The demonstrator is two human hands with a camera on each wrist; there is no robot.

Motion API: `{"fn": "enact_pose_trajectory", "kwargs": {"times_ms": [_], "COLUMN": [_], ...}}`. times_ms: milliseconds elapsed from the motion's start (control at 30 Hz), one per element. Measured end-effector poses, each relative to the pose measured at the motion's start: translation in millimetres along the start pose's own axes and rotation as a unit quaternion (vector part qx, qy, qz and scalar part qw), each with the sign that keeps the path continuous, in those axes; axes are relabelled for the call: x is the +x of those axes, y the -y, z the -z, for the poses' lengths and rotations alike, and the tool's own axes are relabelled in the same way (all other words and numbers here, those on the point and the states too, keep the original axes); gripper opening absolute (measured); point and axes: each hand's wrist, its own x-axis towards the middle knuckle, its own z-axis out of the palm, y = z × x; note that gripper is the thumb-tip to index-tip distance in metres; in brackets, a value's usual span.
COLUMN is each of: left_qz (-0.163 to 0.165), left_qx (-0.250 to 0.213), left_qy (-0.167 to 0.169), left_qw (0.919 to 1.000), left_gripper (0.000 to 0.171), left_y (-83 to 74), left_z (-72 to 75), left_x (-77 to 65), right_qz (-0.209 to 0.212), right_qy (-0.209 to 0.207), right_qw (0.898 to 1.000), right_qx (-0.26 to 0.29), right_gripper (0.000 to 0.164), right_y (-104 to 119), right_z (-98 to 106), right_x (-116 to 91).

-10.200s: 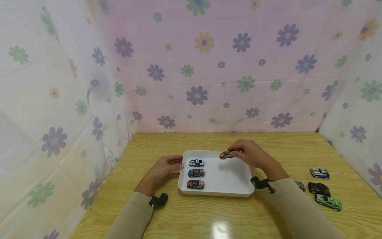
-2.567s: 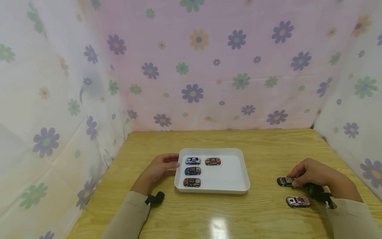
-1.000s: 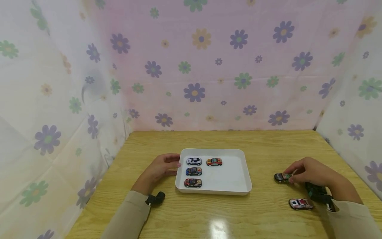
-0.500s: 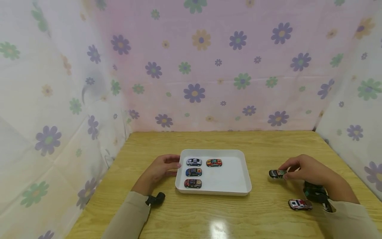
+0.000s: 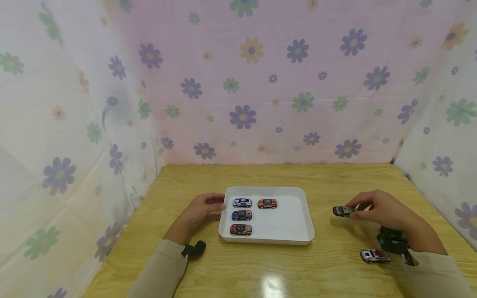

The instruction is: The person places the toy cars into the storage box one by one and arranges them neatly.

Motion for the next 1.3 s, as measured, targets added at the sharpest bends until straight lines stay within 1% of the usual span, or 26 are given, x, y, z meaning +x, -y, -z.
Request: {"fn": "enact_pose_trajectory", "kwargs": {"times_ms": [167,233,400,533,833,967,1167,1300], "left_qz": [-0.001,-0.003,0.0,0.004,-0.002,-0.003,-0.002,-0.002], "left_qx": [-0.001,-0.003,-0.002,0.0,0.007,0.006,0.001,0.005], "left_qy": [0.0,0.003,0.008,0.003,0.01,0.005,0.011,0.006], "left_qw": [1.0,1.0,1.0,1.0,0.9999,1.0,0.9999,1.0], "left_gripper": [0.05,0.05,0.05,0.048,0.049,0.049,0.049,0.05], "left_y": [0.2,0.1,-0.3,0.4,0.1,0.3,2.1,0.7], "left_z": [-0.4,-0.2,0.0,0.5,1.3,0.6,0.7,1.0], "left_x": [-2.0,-1.7,0.0,0.5,0.8,0.4,0.6,-0.5], "right_qz": [-0.021,-0.022,-0.003,0.01,-0.001,0.002,0.003,0.011], "right_qy": [-0.009,-0.014,-0.03,-0.034,-0.024,-0.024,-0.014,-0.013], "right_qw": [1.0,1.0,0.999,0.999,1.0,1.0,1.0,1.0], "right_qx": [-0.013,-0.018,-0.021,-0.014,-0.013,-0.008,0.01,0.013], "right_gripper": [0.026,0.025,0.022,0.021,0.023,0.022,0.023,0.024], "right_y": [5,8,13,15,25,31,42,47], "right_z": [0,0,-1,-3,-4,-6,-8,-10], "right_x": [3,5,9,14,31,39,49,57]}}
